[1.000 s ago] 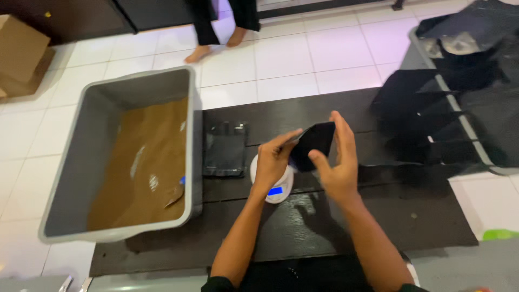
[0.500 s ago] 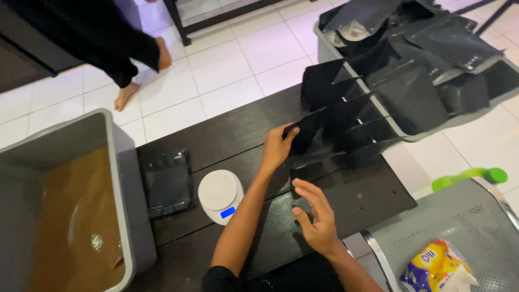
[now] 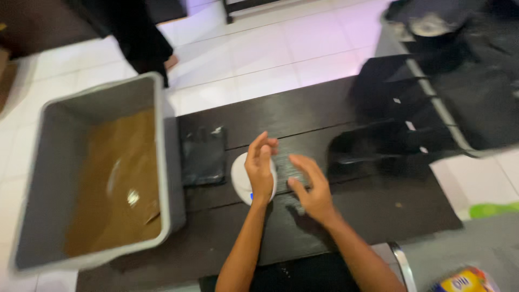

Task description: The person repeatedly scoops a brown granular material from a large tub into small black pouches using a plastic bottle as a scoop. Each pouch is placed on a digital scale, filled, and then set aside. The process is repeated multiple times.

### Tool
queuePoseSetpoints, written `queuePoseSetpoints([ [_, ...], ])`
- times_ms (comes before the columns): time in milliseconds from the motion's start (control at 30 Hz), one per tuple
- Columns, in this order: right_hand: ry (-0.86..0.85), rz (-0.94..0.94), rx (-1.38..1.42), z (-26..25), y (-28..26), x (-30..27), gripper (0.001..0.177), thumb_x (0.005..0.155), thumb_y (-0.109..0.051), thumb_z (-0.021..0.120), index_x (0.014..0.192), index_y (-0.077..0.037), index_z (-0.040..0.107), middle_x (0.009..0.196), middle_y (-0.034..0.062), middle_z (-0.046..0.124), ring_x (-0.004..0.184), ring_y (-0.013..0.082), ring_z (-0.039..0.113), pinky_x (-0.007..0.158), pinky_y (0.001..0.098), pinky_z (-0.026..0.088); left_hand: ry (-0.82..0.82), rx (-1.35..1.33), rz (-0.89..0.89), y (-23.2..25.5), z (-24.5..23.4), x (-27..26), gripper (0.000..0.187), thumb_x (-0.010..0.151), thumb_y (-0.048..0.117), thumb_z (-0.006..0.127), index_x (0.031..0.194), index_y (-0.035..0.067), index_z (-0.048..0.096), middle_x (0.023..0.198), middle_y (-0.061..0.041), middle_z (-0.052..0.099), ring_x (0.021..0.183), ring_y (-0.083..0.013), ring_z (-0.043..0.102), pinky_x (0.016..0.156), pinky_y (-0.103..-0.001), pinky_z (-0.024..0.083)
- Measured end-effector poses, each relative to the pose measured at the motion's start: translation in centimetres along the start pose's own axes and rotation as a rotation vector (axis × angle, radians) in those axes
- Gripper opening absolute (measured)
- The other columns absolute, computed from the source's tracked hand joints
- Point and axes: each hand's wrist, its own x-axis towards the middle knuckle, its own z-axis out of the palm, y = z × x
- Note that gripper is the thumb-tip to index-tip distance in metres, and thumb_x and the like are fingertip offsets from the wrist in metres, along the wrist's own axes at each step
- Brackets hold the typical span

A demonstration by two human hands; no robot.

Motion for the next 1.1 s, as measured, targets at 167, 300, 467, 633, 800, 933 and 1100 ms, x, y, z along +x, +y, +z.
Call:
queuePoseSetpoints([
  [167,-0.297,-0.162,-0.154,8.9,3.2,7.0,0.041,0.092,-0.025,0.076,0.128,-0.009,0.068,0.131,0.0144,0.064,0.132,0.0402,0.057,0.109,0.0521,0.046,0.397,-0.136,-0.083,1.0,-9.6,-2.6,0.030,0.107,0.022,0.049,0.118,-0.002,0.065,0.076,-0.011,0.059,0.069,-0.0188,0.061,0.062,-0.029,0.054],
  [300,-0.688,-0.325,-0.416,17.5,4.1,9.2,0.052,0.078,-0.029,0.086,0.122,-0.006,0.070,0.130,0.0201,0.064,0.132,0.0457,0.055,0.114,0.0528,0.043,0.531,-0.268,-0.174,1.7,-16.0,-5.0,0.033,0.110,0.029,0.044,0.114,0.002,0.062,0.073,-0.009,0.056,0.064,-0.0187,0.060,0.056,-0.029,0.053],
  [467,-0.955,-0.178,-0.640,23.5,4.4,8.3,0.066,0.077,-0.039,0.085,0.133,-0.010,0.066,0.137,0.0167,0.063,0.134,0.0389,0.057,0.118,0.0498,0.040,0.658,-0.386,-0.225,1.0,-20.7,-6.6,0.029,0.106,0.030,0.051,0.112,0.004,0.064,0.073,-0.007,0.056,0.063,-0.0185,0.061,0.054,-0.030,0.053],
  [633,-0.966,-0.210,-0.696,23.9,5.3,7.6,0.045,0.085,-0.029,0.077,0.124,-0.007,0.071,0.129,0.0194,0.067,0.126,0.0395,0.063,0.110,0.0489,0.046,0.658,-0.433,-0.254,0.5,-21.1,-6.7,0.030,0.104,0.029,0.055,0.110,0.001,0.066,0.072,-0.008,0.057,0.061,-0.0199,0.062,0.052,-0.032,0.053],
  [800,-0.960,-0.394,-0.678,23.0,4.7,7.0,0.053,0.084,-0.043,0.077,0.121,-0.005,0.072,0.130,0.0241,0.068,0.120,0.0419,0.067,0.111,0.0501,0.047,0.649,-0.486,-0.290,-1.3,-20.8,-5.8,0.025,0.105,0.026,0.053,0.112,0.005,0.063,0.075,-0.008,0.055,0.062,-0.0198,0.061,0.052,-0.031,0.054],
  [933,-1.006,-0.290,-0.692,22.9,4.0,7.0,0.044,0.095,-0.038,0.065,0.123,-0.005,0.073,0.135,0.0249,0.065,0.123,0.0467,0.064,0.111,0.0539,0.045,0.655,-0.471,-0.301,-0.6,-20.2,-5.7,0.024,0.106,0.025,0.053,0.113,0.005,0.064,0.076,-0.009,0.058,0.061,-0.0202,0.062,0.052,-0.031,0.054],
  [1100,-0.450,-0.662,-0.651,22.3,5.6,6.9,0.016,0.097,-0.021,0.067,0.098,-0.010,0.080,0.099,0.0085,0.079,0.102,0.0239,0.075,0.109,0.0505,0.045,0.537,-0.328,-0.319,1.4,-18.6,-4.1,0.048,0.101,0.012,0.058,0.146,-0.002,0.047,0.117,-0.016,0.060,0.089,-0.0235,0.068,0.071,-0.033,0.063],
])
